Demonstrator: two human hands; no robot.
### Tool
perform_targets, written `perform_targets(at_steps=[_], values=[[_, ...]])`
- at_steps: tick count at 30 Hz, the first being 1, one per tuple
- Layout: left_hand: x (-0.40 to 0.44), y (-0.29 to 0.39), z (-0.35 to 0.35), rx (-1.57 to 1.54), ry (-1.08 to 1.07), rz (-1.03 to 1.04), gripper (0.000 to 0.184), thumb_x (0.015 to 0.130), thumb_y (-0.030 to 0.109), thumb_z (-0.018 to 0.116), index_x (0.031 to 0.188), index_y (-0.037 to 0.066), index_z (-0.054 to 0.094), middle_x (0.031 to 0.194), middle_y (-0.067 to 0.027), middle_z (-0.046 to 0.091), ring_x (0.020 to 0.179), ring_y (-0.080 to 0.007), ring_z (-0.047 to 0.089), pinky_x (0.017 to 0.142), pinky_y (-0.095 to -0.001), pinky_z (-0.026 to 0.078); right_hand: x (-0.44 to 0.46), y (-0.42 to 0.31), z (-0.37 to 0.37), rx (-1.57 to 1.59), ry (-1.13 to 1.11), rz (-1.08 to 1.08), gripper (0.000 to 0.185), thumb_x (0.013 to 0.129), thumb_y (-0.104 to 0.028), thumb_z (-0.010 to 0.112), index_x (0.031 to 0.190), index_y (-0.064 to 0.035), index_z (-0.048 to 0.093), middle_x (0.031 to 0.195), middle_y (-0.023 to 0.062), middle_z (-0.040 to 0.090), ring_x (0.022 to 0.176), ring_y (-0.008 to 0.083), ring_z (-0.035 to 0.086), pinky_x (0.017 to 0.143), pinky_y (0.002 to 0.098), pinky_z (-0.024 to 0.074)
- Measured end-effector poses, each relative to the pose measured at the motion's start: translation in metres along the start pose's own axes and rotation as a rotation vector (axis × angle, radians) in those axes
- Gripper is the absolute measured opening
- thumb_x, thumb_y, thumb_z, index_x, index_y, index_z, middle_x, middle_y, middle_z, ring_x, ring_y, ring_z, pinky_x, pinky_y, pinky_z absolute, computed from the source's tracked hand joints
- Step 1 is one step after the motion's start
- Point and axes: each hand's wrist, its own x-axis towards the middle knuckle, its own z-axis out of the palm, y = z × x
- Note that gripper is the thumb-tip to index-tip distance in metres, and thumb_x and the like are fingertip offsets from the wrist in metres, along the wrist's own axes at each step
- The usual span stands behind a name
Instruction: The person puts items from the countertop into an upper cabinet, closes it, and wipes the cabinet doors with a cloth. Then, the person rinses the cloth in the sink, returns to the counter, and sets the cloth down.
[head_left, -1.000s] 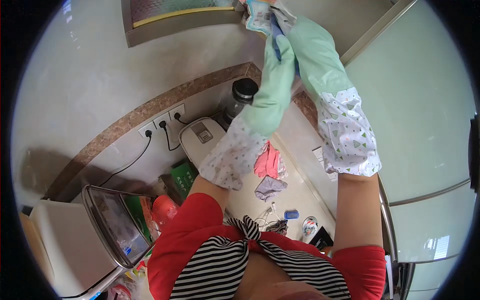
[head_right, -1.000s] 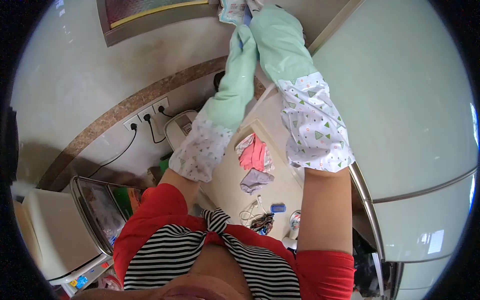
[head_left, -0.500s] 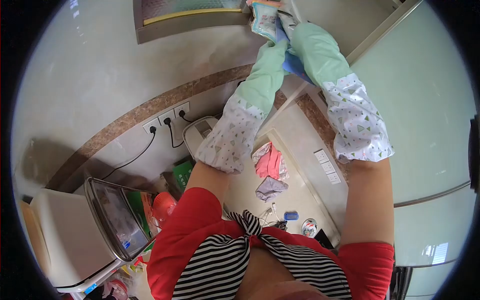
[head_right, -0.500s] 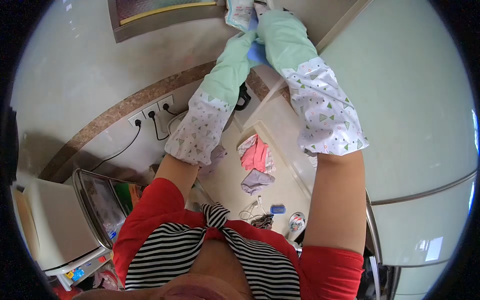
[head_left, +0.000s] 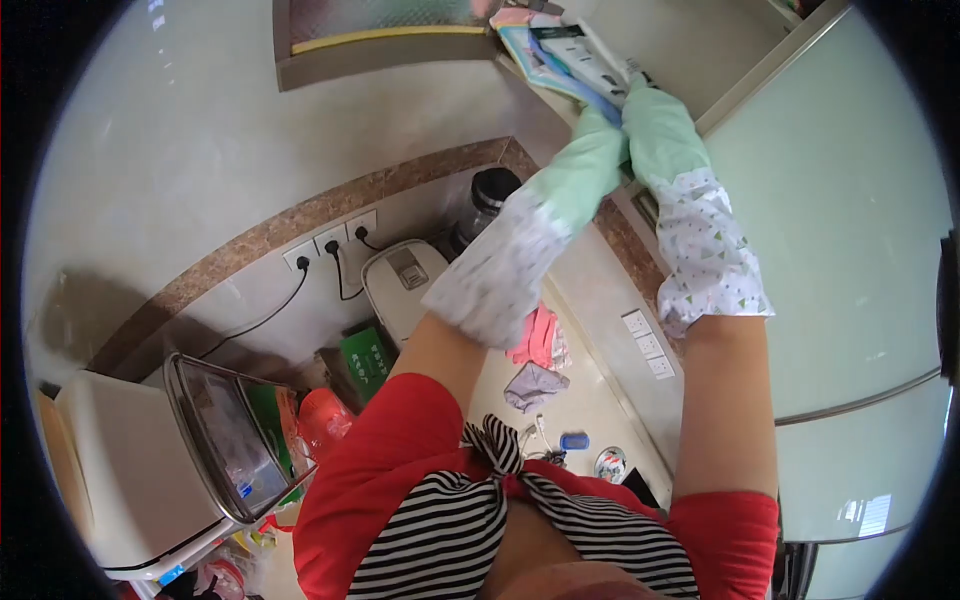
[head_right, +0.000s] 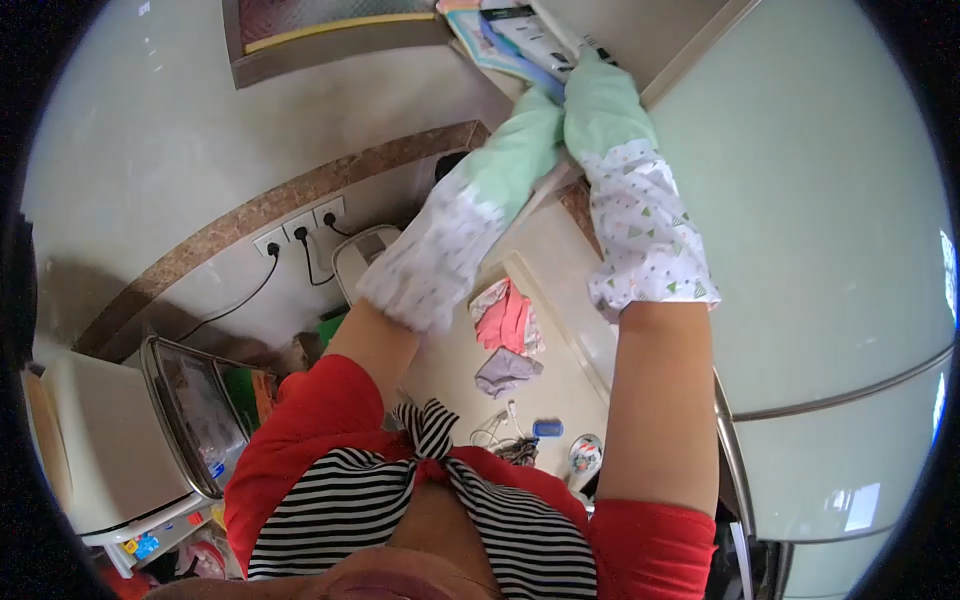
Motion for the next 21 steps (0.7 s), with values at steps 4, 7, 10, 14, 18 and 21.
perform_targets(at_steps=[4,7,10,14,18,21], values=[[0.004,0.042,-0.087,0.268,0.142,0.453,0.018,0.097,0.020,0.060,0.098,0.002,0.061,0.091,-0.0153,0.067,0.081,-0.0301,0.067,0.073,-0.0404,0.058,-0.027,-0.021,-0.028,0.019,-0.110,0.102,0.053,0.098,-0.032,0.056,0.145,-0.0091,0.046,0.131,0.0230,0.063,0.120,0.0401,0.062,0.099,0.0482,0.0494],[0.007,0.070,-0.061,0.677,0.486,0.711,0.039,0.099,0.034,0.056,0.114,-0.002,0.057,0.114,-0.0213,0.063,0.105,-0.0343,0.062,0.094,-0.0452,0.049,-0.001,-0.015,0.008,-0.094,-0.133,0.152,0.056,0.096,-0.032,0.059,0.145,-0.0074,0.044,0.139,0.0199,0.057,0.125,0.0388,0.059,0.097,0.0533,0.0490],[0.062,0.049,-0.063,1.017,0.492,0.844,0.067,0.098,0.041,0.055,0.140,-0.009,0.042,0.142,-0.0303,0.047,0.136,-0.0403,0.043,0.116,-0.0444,0.032,-0.005,-0.027,0.001,-0.265,-0.103,0.193,0.063,0.096,-0.031,0.058,0.150,-0.0060,0.036,0.142,0.0202,0.053,0.124,0.0355,0.059,0.093,0.0545,0.0503],[0.092,0.037,-0.047,1.501,0.485,1.025,0.078,0.095,0.050,0.053,0.136,-0.015,0.045,0.141,-0.0372,0.046,0.136,-0.0494,0.040,0.120,-0.0524,0.024,-0.014,-0.022,0.003,-0.473,0.053,-0.083,0.076,0.093,-0.033,0.060,0.155,-0.0050,0.025,0.149,0.0199,0.043,0.129,0.0344,0.055,0.094,0.0518,0.0506],[0.084,0.051,-0.051,1.519,0.289,0.848,0.081,0.096,0.052,0.053,0.142,-0.014,0.040,0.148,-0.0351,0.041,0.140,-0.0480,0.036,0.120,-0.0475,0.025,-0.008,-0.037,0.004,-0.199,0.001,0.098,0.054,0.089,-0.026,0.063,0.137,-0.0050,0.051,0.142,0.0172,0.051,0.116,0.0374,0.061,0.091,0.0550,0.0502],[0.084,0.052,-0.066,1.211,0.249,0.960,0.071,0.092,0.038,0.064,0.139,-0.011,0.043,0.133,-0.0325,0.050,0.128,-0.0491,0.044,0.112,-0.0521,0.034,-0.007,-0.046,-0.012,-0.080,0.008,0.030,0.054,0.090,-0.035,0.063,0.135,-0.0061,0.056,0.137,0.0187,0.056,0.120,0.0365,0.060,0.094,0.0528,0.0491]])
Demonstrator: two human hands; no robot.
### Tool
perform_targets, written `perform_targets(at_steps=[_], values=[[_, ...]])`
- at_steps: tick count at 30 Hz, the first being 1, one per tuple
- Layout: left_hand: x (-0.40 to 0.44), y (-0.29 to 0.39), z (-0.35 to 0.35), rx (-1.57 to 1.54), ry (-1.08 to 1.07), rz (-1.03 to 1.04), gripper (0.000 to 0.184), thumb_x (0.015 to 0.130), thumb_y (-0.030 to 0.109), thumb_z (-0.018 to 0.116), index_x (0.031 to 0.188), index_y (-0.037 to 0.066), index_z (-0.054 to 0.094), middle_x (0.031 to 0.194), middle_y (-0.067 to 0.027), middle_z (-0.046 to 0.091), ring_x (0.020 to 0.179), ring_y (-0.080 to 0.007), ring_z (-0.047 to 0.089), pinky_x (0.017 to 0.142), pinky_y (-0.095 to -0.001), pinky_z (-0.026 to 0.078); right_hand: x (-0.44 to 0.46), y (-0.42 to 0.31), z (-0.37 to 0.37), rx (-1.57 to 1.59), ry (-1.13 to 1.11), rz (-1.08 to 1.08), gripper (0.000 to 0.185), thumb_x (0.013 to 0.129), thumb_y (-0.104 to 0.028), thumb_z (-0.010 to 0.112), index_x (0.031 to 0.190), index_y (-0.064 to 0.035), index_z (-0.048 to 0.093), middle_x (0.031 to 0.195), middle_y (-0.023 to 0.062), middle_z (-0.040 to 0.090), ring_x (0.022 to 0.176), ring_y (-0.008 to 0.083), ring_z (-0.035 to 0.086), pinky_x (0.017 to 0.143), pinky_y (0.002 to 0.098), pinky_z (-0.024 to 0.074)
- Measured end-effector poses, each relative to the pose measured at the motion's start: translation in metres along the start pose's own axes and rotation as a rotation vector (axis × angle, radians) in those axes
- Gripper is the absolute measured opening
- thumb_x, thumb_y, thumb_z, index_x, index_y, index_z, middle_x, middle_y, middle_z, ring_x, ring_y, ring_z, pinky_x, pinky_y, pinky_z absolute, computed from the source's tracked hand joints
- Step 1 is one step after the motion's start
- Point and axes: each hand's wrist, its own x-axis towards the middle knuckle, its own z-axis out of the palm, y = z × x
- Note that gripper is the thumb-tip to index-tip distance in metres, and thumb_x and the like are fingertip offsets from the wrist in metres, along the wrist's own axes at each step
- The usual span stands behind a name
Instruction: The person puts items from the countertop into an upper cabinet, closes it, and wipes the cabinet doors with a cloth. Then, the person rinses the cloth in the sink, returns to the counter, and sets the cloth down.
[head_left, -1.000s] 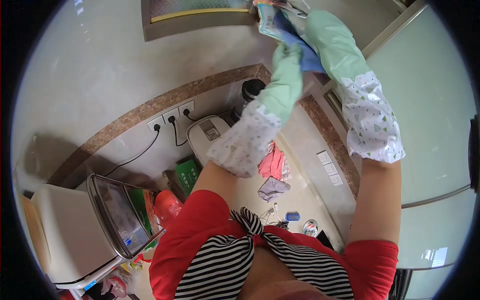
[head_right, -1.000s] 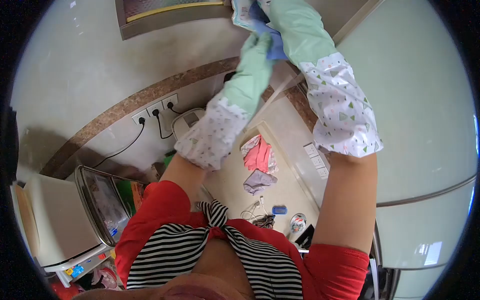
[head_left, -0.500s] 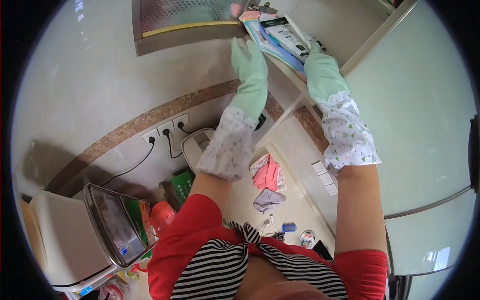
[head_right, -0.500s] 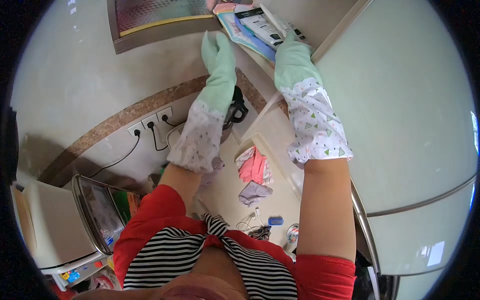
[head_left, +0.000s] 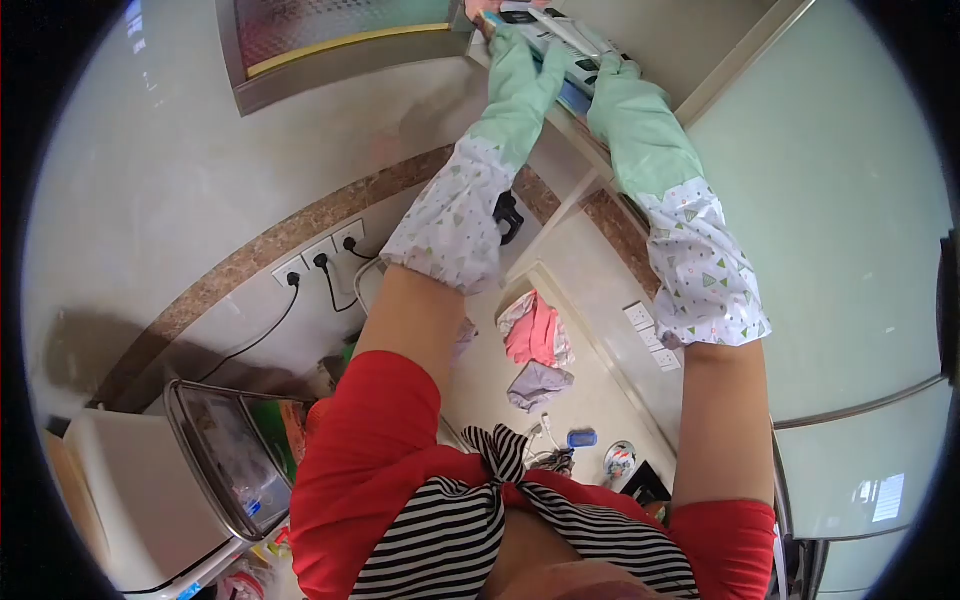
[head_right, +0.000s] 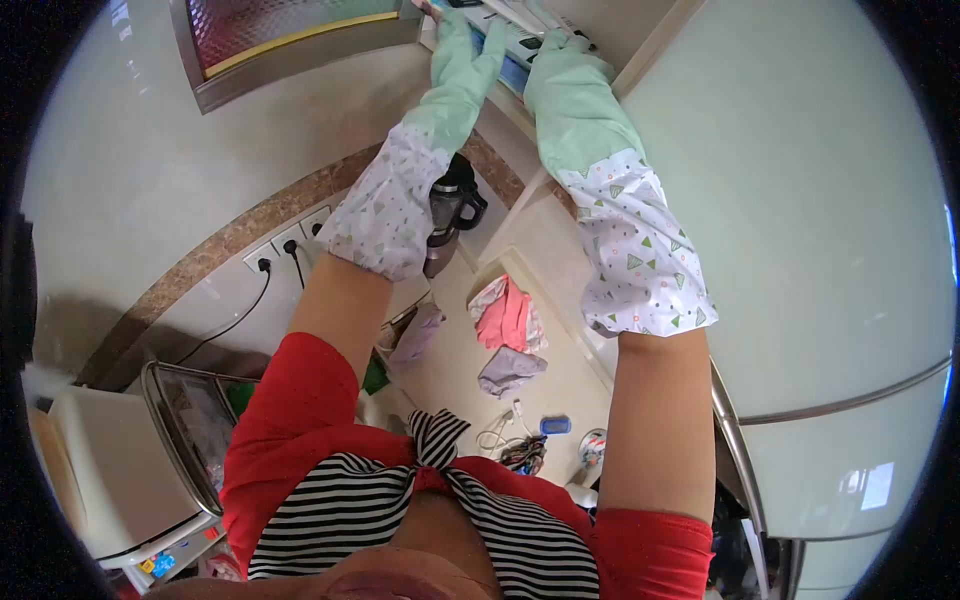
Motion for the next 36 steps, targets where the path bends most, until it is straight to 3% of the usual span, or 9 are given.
perform_targets(at_steps=[5,15,18,20,21,22,25,27,36], values=[[-0.037,0.019,-0.036,0.177,0.146,0.273,0.070,0.091,0.028,0.068,0.143,-0.008,0.039,0.141,-0.0334,0.041,0.129,-0.0503,0.040,0.111,-0.0530,0.034,-0.018,0.014,-0.008,0.040,0.040,-0.105,0.058,0.091,-0.051,0.062,0.130,-0.0081,0.064,0.128,0.0212,0.064,0.125,0.0351,0.057,0.099,0.0490,0.0472],[-0.023,0.049,-0.035,0.351,-0.242,0.193,0.065,0.088,0.036,0.063,0.144,0.009,0.045,0.153,-0.0329,0.031,0.145,-0.0488,0.025,0.119,-0.0539,0.023,0.014,0.023,0.016,0.062,0.429,-0.499,0.046,0.087,-0.022,0.057,0.133,-0.0142,0.062,0.135,0.0135,0.062,0.127,0.0336,0.056,0.109,0.0419,0.0431],[-0.016,0.006,-0.014,0.388,-0.194,0.555,0.055,0.093,0.044,0.051,0.140,0.015,0.048,0.154,-0.0198,0.038,0.146,-0.0454,0.026,0.120,-0.0545,0.019,-0.038,-0.004,-0.014,0.154,0.371,-0.478,0.046,0.084,-0.012,0.056,0.130,-0.0154,0.063,0.136,0.0118,0.061,0.127,0.0320,0.056,0.108,0.0419,0.0446],[-0.001,0.010,-0.014,0.358,-0.350,0.472,0.056,0.094,0.044,0.050,0.143,0.017,0.047,0.155,-0.0203,0.037,0.147,-0.0440,0.026,0.121,-0.0545,0.017,-0.082,-0.025,-0.051,0.099,-0.088,-0.385,0.047,0.082,-0.003,0.054,0.126,-0.0145,0.065,0.136,0.0109,0.061,0.127,0.0312,0.057,0.105,0.0414,0.0473],[0.007,0.012,-0.009,0.332,-0.506,0.385,0.056,0.096,0.044,0.049,0.146,0.018,0.046,0.157,-0.0208,0.036,0.148,-0.0425,0.026,0.122,-0.0544,0.016,-0.112,-0.012,-0.019,0.408,0.336,-0.702,0.041,0.082,-0.005,0.060,0.122,-0.0065,0.065,0.114,0.0141,0.069,0.107,0.0321,0.066,0.092,0.0446,0.0524],[0.008,0.003,0.003,0.362,-0.356,0.440,0.038,0.093,0.025,0.063,0.129,0.015,0.058,0.142,-0.0155,0.053,0.136,-0.0405,0.042,0.115,-0.0474,0.033,-0.137,-0.010,-0.022,0.403,0.147,-0.642,0.040,0.083,-0.002,0.057,0.123,-0.0063,0.065,0.114,0.0143,0.068,0.104,0.0334,0.067,0.090,0.0439,0.0533],[0.010,0.011,-0.010,0.192,-0.445,0.287,0.049,0.095,0.037,0.054,0.139,0.014,0.053,0.151,-0.0217,0.044,0.143,-0.0452,0.034,0.121,-0.0491,0.022,-0.195,0.006,-0.032,0.610,0.293,-0.683,0.044,0.080,-0.003,0.057,0.124,-0.0041,0.064,0.116,0.0179,0.067,0.105,0.0356,0.065,0.091,0.0437,0.0542],[-0.004,0.028,-0.023,0.164,-0.287,0.329,0.047,0.093,0.027,0.059,0.137,0.010,0.055,0.147,-0.0220,0.047,0.140,-0.0453,0.038,0.118,-0.0461,0.030,-0.216,0.021,-0.032,0.696,-0.016,-0.611,0.044,0.078,-0.004,0.059,0.121,-0.0036,0.066,0.119,0.0192,0.067,0.107,0.0372,0.065,0.091,0.0439,0.0546],[-0.002,0.047,-0.040,0.093,-0.014,0.364,0.034,0.089,0.011,0.060,0.122,0.008,0.066,0.111,-0.0167,0.066,0.111,-0.0404,0.059,0.098,-0.0436,0.050,-0.252,0.073,-0.079,0.557,0.071,-0.438,0.028,0.084,0.000,0.061,0.108,-0.0051,0.073,0.102,0.0203,0.073,0.088,0.0392,0.071,0.079,0.0428,0.0587]])
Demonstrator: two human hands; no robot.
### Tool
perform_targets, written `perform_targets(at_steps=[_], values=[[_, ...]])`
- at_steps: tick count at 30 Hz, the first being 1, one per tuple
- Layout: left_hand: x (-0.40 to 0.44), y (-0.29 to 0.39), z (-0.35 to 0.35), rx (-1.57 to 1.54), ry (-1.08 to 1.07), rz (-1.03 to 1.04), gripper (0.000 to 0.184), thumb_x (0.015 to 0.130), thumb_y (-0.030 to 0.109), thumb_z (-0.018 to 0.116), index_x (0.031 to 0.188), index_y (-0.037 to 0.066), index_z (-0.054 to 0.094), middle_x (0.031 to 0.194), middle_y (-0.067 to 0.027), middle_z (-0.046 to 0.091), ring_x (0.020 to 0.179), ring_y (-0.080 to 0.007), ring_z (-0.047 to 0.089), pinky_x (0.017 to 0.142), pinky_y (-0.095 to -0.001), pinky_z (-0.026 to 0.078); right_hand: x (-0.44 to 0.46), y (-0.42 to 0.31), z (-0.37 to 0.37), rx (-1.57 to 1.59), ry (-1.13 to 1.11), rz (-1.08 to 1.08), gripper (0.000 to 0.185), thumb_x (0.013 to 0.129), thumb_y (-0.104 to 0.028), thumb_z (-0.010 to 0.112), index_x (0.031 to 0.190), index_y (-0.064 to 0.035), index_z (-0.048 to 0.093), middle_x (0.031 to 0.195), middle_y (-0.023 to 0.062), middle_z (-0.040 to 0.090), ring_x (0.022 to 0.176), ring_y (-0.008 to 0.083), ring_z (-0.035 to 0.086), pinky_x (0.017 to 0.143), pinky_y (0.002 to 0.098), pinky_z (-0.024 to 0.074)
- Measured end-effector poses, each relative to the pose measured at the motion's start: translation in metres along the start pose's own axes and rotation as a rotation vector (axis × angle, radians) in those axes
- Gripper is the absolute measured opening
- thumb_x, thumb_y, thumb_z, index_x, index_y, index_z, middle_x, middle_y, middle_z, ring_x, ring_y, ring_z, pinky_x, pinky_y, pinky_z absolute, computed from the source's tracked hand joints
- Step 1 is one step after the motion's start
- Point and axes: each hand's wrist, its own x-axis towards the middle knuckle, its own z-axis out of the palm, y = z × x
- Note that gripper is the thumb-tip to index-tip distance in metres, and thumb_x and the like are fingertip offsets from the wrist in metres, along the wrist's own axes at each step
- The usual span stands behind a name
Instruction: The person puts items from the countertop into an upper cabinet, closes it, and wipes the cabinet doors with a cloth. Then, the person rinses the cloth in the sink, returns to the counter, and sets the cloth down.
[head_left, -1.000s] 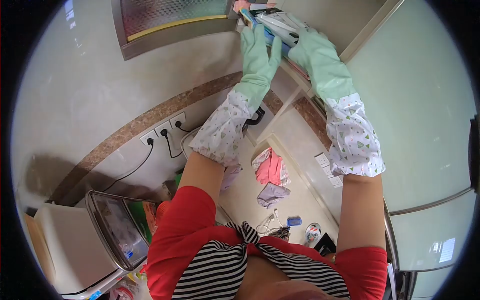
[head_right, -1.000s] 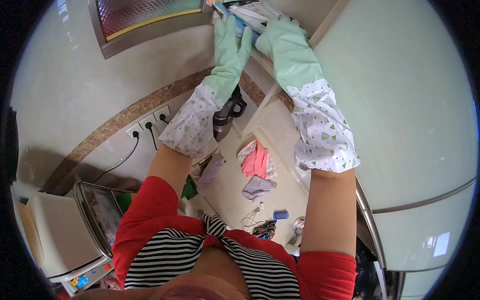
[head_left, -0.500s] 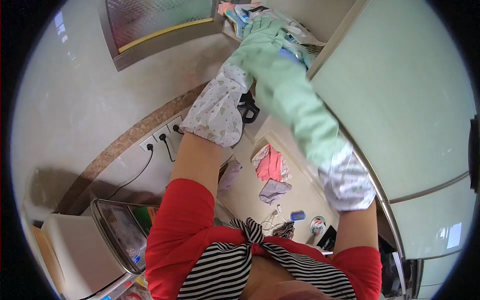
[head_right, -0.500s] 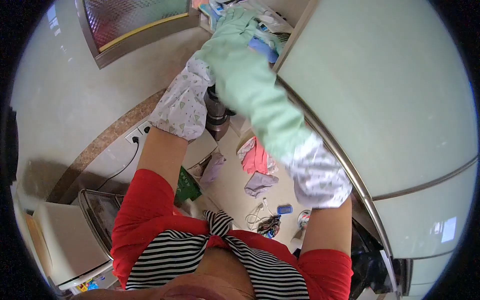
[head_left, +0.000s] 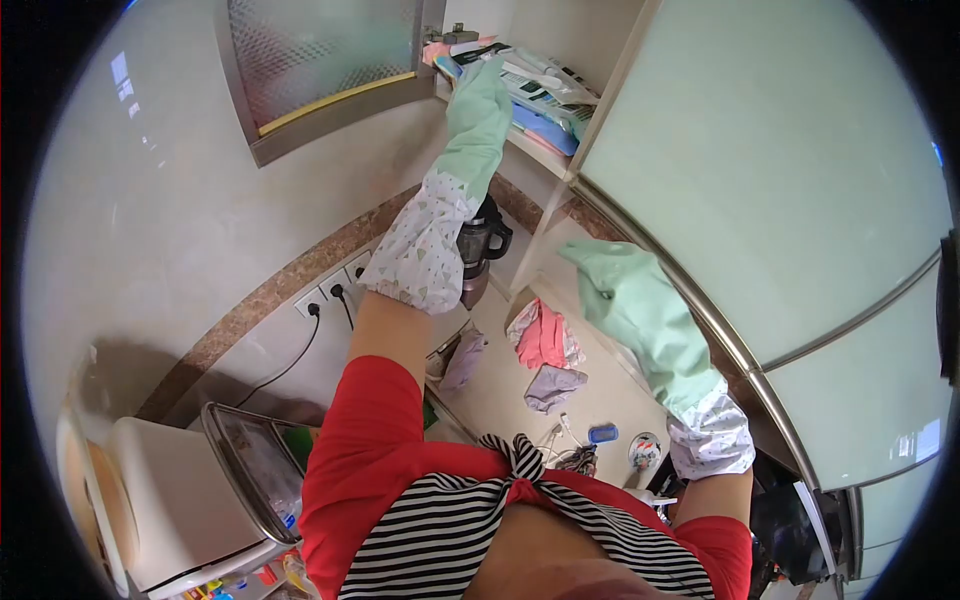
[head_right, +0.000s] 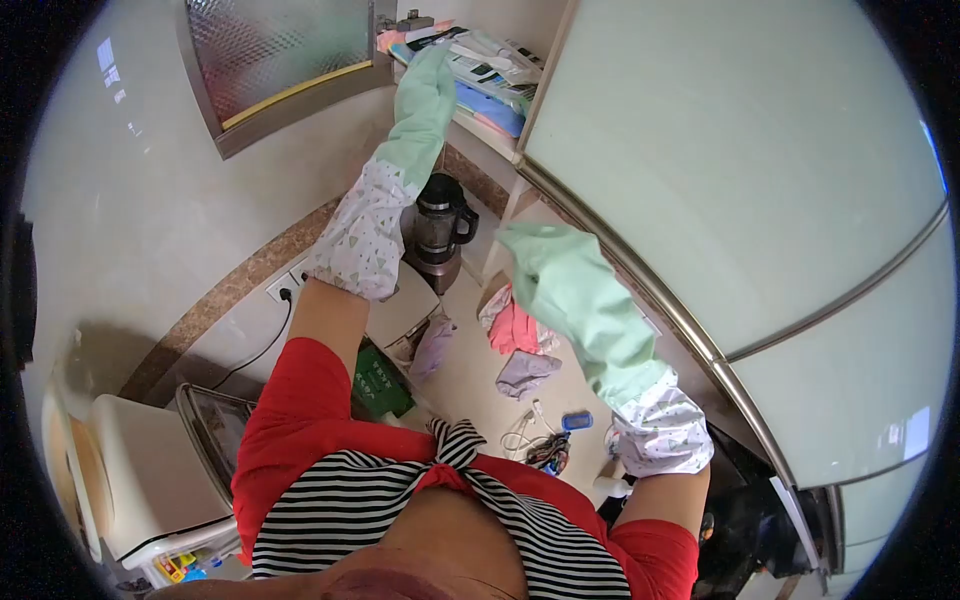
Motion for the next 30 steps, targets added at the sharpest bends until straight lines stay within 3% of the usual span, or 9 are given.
perform_targets(at_steps=[3,8,12,15,17,20,24,27,30], values=[[0.030,0.018,-0.005,0.169,-0.131,0.112,0.029,0.087,0.012,0.062,0.116,0.010,0.069,0.108,-0.0136,0.069,0.107,-0.0371,0.062,0.095,-0.0428,0.051,-0.012,0.000,-0.013,0.023,0.041,0.042,0.027,0.085,0.002,0.059,0.106,-0.0068,0.074,0.102,0.0186,0.073,0.090,0.0386,0.071,0.082,0.0420,0.0583],[0.065,0.027,0.010,0.579,-0.580,0.394,0.031,0.087,0.015,0.061,0.116,0.020,0.069,0.122,-0.0073,0.066,0.121,-0.0281,0.057,0.096,-0.0468,0.049,-0.045,0.007,-0.035,-0.018,-0.069,0.154,0.027,0.086,-0.001,0.058,0.108,-0.0063,0.073,0.103,0.0192,0.073,0.095,0.0393,0.069,0.085,0.0439,0.0568],[0.076,0.024,0.034,0.623,-0.519,0.638,0.032,0.087,0.018,0.062,0.118,0.024,0.069,0.128,-0.0051,0.063,0.131,-0.0279,0.050,0.097,-0.0482,0.048,-0.074,0.000,-0.061,-0.042,-0.087,0.350,0.026,0.087,-0.002,0.057,0.108,-0.0062,0.072,0.107,0.0198,0.072,0.101,0.0395,0.068,0.089,0.0454,0.0553],[0.078,0.014,0.054,0.632,-0.835,0.607,0.034,0.088,0.019,0.061,0.121,0.024,0.068,0.128,-0.0044,0.064,0.129,-0.0288,0.054,0.099,-0.0482,0.048,-0.104,0.014,-0.069,-0.057,-0.097,0.408,0.028,0.087,-0.001,0.057,0.110,-0.0055,0.072,0.108,0.0196,0.072,0.102,0.0385,0.068,0.090,0.0435,0.0548],[0.076,0.001,0.068,0.447,-0.992,0.329,0.034,0.091,0.021,0.059,0.123,0.021,0.068,0.125,-0.0069,0.067,0.121,-0.0305,0.061,0.100,-0.0444,0.048,-0.117,0.016,-0.073,-0.016,-0.106,0.525,0.028,0.088,-0.002,0.055,0.109,-0.0039,0.073,0.106,0.0200,0.072,0.099,0.0362,0.069,0.089,0.0382,0.0542],[0.071,0.008,0.060,0.304,-0.981,0.302,0.031,0.094,0.019,0.055,0.122,0.014,0.068,0.117,-0.0158,0.069,0.108,-0.0326,0.067,0.091,-0.0425,0.054,-0.126,0.011,-0.079,-0.001,-0.125,0.623,0.028,0.088,-0.002,0.056,0.110,-0.0048,0.073,0.108,0.0209,0.072,0.101,0.0369,0.069,0.089,0.0402,0.0546],[0.051,-0.044,0.146,-0.108,-0.964,0.154,0.033,0.095,0.026,0.054,0.122,0.018,0.071,0.120,-0.0122,0.070,0.113,-0.0342,0.065,0.097,-0.0434,0.051,-0.134,0.010,-0.075,-0.023,-0.135,0.702,0.029,0.089,-0.004,0.056,0.112,-0.0049,0.073,0.108,0.0212,0.072,0.100,0.0370,0.070,0.087,0.0392,0.0551],[0.053,0.009,0.147,0.202,-1.261,0.087,0.035,0.094,0.022,0.054,0.125,0.018,0.069,0.119,-0.0128,0.070,0.112,-0.0343,0.066,0.096,-0.0441,0.052,-0.124,0.008,-0.071,-0.048,-0.154,0.714,0.029,0.090,-0.005,0.055,0.112,-0.0070,0.074,0.107,0.0202,0.072,0.100,0.0358,0.070,0.086,0.0384,0.0552],[0.043,0.019,0.135,-0.051,-1.117,-0.259,0.037,0.092,0.014,0.055,0.128,0.019,0.067,0.119,-0.0132,0.071,0.109,-0.0350,0.066,0.093,-0.0434,0.053,-0.121,0.010,-0.061,-0.039,-0.156,0.682,0.029,0.091,-0.006,0.054,0.111,-0.0088,0.075,0.106,0.0188,0.073,0.099,0.0343,0.071,0.086,0.0377,0.0553]])
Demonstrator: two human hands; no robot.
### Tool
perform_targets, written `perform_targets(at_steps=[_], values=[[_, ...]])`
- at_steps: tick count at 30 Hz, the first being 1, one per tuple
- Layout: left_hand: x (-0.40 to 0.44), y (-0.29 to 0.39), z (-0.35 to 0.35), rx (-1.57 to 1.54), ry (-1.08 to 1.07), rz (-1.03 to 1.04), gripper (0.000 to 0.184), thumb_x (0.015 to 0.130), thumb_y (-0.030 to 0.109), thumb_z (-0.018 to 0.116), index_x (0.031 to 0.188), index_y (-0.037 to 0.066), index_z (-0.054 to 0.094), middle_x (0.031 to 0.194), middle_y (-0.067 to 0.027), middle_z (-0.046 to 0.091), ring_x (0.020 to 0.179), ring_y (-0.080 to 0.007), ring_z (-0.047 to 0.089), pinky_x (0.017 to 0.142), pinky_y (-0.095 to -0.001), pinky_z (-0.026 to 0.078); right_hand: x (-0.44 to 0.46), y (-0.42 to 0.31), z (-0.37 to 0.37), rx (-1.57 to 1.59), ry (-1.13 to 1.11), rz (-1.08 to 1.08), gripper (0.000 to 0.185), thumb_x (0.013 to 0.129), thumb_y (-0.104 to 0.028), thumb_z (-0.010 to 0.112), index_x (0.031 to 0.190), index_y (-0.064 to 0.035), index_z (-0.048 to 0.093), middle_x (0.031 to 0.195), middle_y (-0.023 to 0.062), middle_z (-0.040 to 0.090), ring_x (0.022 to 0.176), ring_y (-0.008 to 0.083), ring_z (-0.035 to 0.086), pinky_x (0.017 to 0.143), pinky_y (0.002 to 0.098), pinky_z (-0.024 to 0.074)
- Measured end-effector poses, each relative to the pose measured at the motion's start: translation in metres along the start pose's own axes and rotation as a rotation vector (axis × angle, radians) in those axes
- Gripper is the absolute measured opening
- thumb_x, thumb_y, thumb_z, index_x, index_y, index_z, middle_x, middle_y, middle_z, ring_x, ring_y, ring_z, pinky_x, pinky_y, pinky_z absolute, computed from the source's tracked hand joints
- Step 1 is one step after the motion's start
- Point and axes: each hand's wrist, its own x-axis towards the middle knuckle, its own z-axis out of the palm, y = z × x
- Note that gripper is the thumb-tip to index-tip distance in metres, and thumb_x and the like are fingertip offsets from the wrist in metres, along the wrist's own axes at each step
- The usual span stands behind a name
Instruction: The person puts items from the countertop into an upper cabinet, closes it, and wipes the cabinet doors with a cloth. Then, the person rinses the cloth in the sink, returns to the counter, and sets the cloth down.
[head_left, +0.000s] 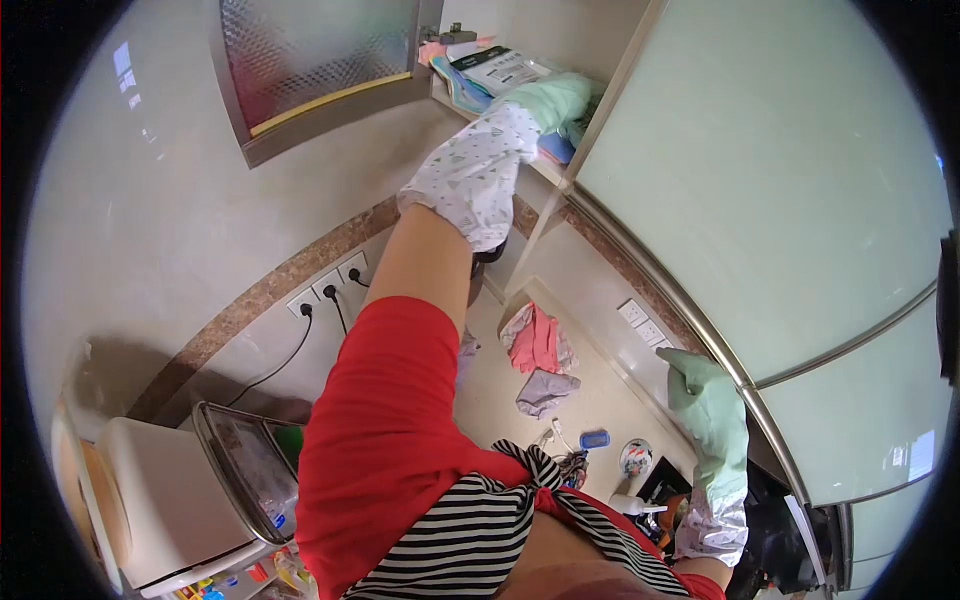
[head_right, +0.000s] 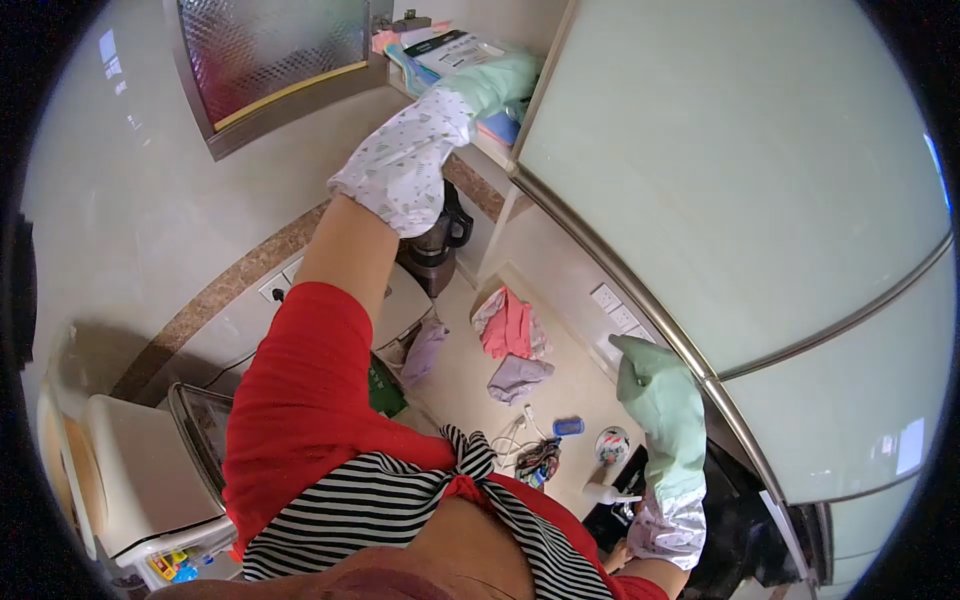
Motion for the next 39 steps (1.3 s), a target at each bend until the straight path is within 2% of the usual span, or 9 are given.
perform_targets(at_steps=[6,8,10,12,17,21,28,36,39], values=[[0.021,-0.076,-0.013,-0.106,0.066,0.385,0.038,0.093,0.011,0.058,0.129,0.017,0.065,0.119,-0.0131,0.071,0.107,-0.0343,0.067,0.092,-0.0431,0.054,0.003,-0.006,0.008,0.092,-0.023,-0.066,0.028,0.091,-0.007,0.055,0.111,-0.0088,0.075,0.105,0.0181,0.073,0.095,0.0344,0.071,0.085,0.0380,0.0559],[-0.036,-0.030,-0.039,-0.064,0.068,0.421,0.031,0.096,0.014,0.058,0.125,0.009,0.064,0.115,-0.0149,0.070,0.102,-0.0305,0.067,0.086,-0.0407,0.055,0.002,-0.008,0.008,0.083,-0.029,-0.062,0.028,0.090,-0.009,0.056,0.111,-0.0095,0.075,0.104,0.0187,0.073,0.094,0.0351,0.071,0.084,0.0386,0.0563],[-0.045,-0.008,-0.037,-1.096,-0.101,-0.138,0.031,0.096,0.017,0.059,0.125,0.003,0.063,0.113,-0.0150,0.068,0.098,-0.0269,0.067,0.083,-0.0376,0.055,0.003,-0.006,0.007,0.076,-0.032,-0.077,0.028,0.090,-0.010,0.056,0.111,-0.0101,0.075,0.104,0.0186,0.072,0.094,0.0353,0.071,0.083,0.0392,0.0564],[-0.004,-0.060,-0.014,-0.839,-0.030,0.006,0.031,0.097,0.018,0.059,0.124,0.004,0.064,0.113,-0.0140,0.068,0.099,-0.0268,0.067,0.083,-0.0372,0.055,0.004,-0.008,0.006,0.048,-0.030,-0.105,0.027,0.089,-0.011,0.058,0.108,-0.0114,0.076,0.105,0.0173,0.073,0.094,0.0361,0.070,0.082,0.0407,0.0566],[-0.065,-0.005,-0.061,0.488,0.238,0.291,0.029,0.099,0.022,0.053,0.120,0.009,0.069,0.116,-0.0154,0.069,0.104,-0.0319,0.066,0.090,-0.0416,0.052,0.003,-0.016,-0.003,-0.021,-0.032,-0.138,0.031,0.088,-0.010,0.055,0.111,-0.0136,0.074,0.106,0.0174,0.072,0.098,0.0373,0.069,0.087,0.0434,0.0565],[-0.048,-0.035,-0.061,0.494,0.394,0.441,0.022,0.090,0.024,0.058,0.102,0.010,0.071,0.108,-0.0140,0.071,0.097,-0.0385,0.067,0.083,-0.0484,0.053,0.007,-0.016,-0.010,-0.027,0.025,-0.260,0.029,0.088,-0.009,0.055,0.108,-0.0124,0.075,0.105,0.0169,0.073,0.097,0.0373,0.070,0.086,0.0444,0.0565],[-0.086,-0.016,-0.072,0.195,0.451,0.267,0.037,0.098,0.035,0.052,0.119,0.010,0.070,0.117,-0.0167,0.069,0.110,-0.0377,0.063,0.097,-0.0476,0.048,0.031,-0.038,-0.041,-0.108,0.088,-0.395,0.028,0.089,-0.007,0.054,0.107,-0.0103,0.075,0.105,0.0172,0.073,0.095,0.0383,0.070,0.085,0.0443,0.0569],[-0.109,-0.046,-0.085,0.054,0.553,0.245,0.035,0.098,0.034,0.056,0.119,0.010,0.070,0.111,-0.0159,0.071,0.105,-0.0360,0.065,0.095,-0.0438,0.049,0.020,-0.039,-0.041,-0.065,0.064,-0.366,0.028,0.090,-0.007,0.054,0.110,-0.0093,0.073,0.107,0.0164,0.072,0.098,0.0377,0.069,0.086,0.0442,0.0562],[-0.132,-0.036,-0.111,0.107,0.514,0.240,0.037,0.098,0.031,0.063,0.125,0.006,0.068,0.123,-0.0120,0.070,0.115,-0.0260,0.064,0.100,-0.0344,0.048,0.010,-0.039,-0.042,-0.114,0.049,-0.313,0.026,0.091,-0.008,0.055,0.110,-0.0087,0.073,0.110,0.0173,0.071,0.102,0.0374,0.068,0.089,0.0432,0.0554]])
